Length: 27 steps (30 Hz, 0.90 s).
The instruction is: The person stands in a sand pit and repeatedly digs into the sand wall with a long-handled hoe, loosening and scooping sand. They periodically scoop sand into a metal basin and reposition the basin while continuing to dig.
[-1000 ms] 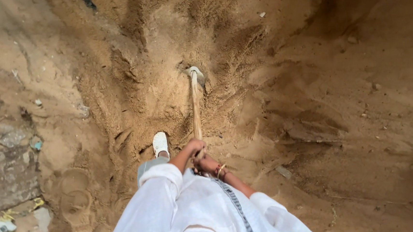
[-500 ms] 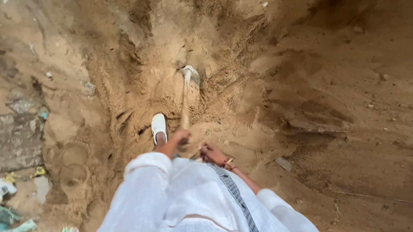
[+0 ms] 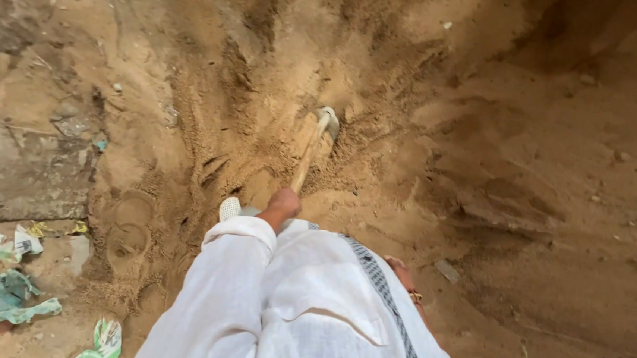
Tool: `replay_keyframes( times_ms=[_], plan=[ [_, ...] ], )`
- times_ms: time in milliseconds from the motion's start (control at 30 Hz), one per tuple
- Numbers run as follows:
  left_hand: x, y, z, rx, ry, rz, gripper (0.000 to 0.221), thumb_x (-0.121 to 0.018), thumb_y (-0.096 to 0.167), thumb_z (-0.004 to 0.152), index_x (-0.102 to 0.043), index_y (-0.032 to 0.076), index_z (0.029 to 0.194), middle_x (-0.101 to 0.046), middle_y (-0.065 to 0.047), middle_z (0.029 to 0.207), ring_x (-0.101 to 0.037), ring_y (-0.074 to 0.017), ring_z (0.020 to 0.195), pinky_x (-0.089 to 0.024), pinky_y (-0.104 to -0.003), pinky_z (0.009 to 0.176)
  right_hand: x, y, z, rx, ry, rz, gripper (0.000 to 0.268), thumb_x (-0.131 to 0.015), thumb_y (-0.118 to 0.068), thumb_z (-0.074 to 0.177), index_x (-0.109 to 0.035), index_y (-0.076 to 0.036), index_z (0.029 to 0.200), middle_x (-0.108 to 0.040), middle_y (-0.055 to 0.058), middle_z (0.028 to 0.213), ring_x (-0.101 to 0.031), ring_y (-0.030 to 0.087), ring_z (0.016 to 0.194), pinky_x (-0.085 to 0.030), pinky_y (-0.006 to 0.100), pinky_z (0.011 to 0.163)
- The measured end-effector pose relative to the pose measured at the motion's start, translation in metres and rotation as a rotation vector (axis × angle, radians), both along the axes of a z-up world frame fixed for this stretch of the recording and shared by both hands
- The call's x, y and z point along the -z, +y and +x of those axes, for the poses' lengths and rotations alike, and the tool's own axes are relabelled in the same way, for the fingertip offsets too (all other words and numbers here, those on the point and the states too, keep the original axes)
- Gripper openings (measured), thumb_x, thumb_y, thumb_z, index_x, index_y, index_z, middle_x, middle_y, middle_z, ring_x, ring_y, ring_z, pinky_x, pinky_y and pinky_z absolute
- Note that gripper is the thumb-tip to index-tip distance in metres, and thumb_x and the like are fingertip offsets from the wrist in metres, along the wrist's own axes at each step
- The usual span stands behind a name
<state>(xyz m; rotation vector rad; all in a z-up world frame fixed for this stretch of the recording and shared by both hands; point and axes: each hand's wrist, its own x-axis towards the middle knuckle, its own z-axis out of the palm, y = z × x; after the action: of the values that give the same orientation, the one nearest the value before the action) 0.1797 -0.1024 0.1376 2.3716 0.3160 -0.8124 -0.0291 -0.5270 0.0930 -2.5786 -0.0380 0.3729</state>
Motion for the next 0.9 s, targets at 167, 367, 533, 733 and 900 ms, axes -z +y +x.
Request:
replay_keyframes(
  times_ms=[167, 367, 533, 733, 900],
  plan=[
    [-0.026, 0.063, 0.003, 0.095, 0.007, 0.012, 0.047, -0.076, 0.018, 0.082, -0.063, 0.006, 0.126, -0.070, -0.022, 0.121, -0.068, -0.0372, 0.115, -0.057, -0.044, 0.096, 0.016, 0.028, 0.049, 0.446, 0.074, 0.277, 0.030, -0.059, -0.028, 0.106, -0.068, 0.000, 0.103, -0.065, 0.023, 0.104, -0.059, 0.029, 0.089, -0.048, 0.045, 0.082],
    [0.056, 0.162, 0.014, 0.260, -0.081, 0.034, 0.033, -0.062, 0.016, 0.093, -0.063, 0.003, 0.123, -0.069, -0.024, 0.118, -0.067, -0.0404, 0.114, -0.054, -0.050, 0.097, -0.056, 0.124, 0.120, 0.026, -0.285, -0.119, 0.027, -0.057, -0.031, 0.101, -0.068, -0.008, 0.090, -0.062, 0.009, 0.082, -0.057, 0.023, 0.072, -0.048, 0.042, 0.064],
    [0.018, 0.207, 0.035, 0.371, -0.046, 0.000, 0.032, -0.053, 0.016, 0.096, -0.064, 0.004, 0.124, -0.070, -0.024, 0.117, -0.067, -0.0412, 0.112, -0.054, -0.052, 0.094, -0.117, 0.222, 0.183, 0.831, 0.238, 0.811, 0.025, -0.066, -0.034, 0.099, -0.061, -0.010, 0.102, -0.059, 0.003, 0.078, -0.059, 0.014, 0.066, -0.050, 0.030, 0.059],
    [0.050, 0.249, 0.046, 0.403, -0.058, -0.042, 0.033, -0.059, 0.016, 0.091, -0.065, 0.002, 0.121, -0.071, -0.026, 0.115, -0.068, -0.0422, 0.110, -0.055, -0.051, 0.094, -0.143, 0.303, 0.217, 0.816, 0.265, 0.802, 0.025, -0.066, -0.029, 0.097, -0.063, -0.009, 0.112, -0.061, 0.001, 0.080, -0.060, 0.012, 0.066, -0.050, 0.028, 0.058],
    [0.013, 0.259, 0.043, 0.405, 0.026, -0.138, 0.041, -0.068, 0.016, 0.083, -0.064, 0.002, 0.121, -0.071, -0.027, 0.113, -0.068, -0.0429, 0.109, -0.054, -0.051, 0.094, -0.160, 0.342, 0.222, 0.755, 0.299, 0.809, 0.027, -0.069, -0.024, 0.097, -0.065, -0.005, 0.114, -0.060, 0.001, 0.080, -0.057, 0.010, 0.065, -0.048, 0.027, 0.057]
  ],
)
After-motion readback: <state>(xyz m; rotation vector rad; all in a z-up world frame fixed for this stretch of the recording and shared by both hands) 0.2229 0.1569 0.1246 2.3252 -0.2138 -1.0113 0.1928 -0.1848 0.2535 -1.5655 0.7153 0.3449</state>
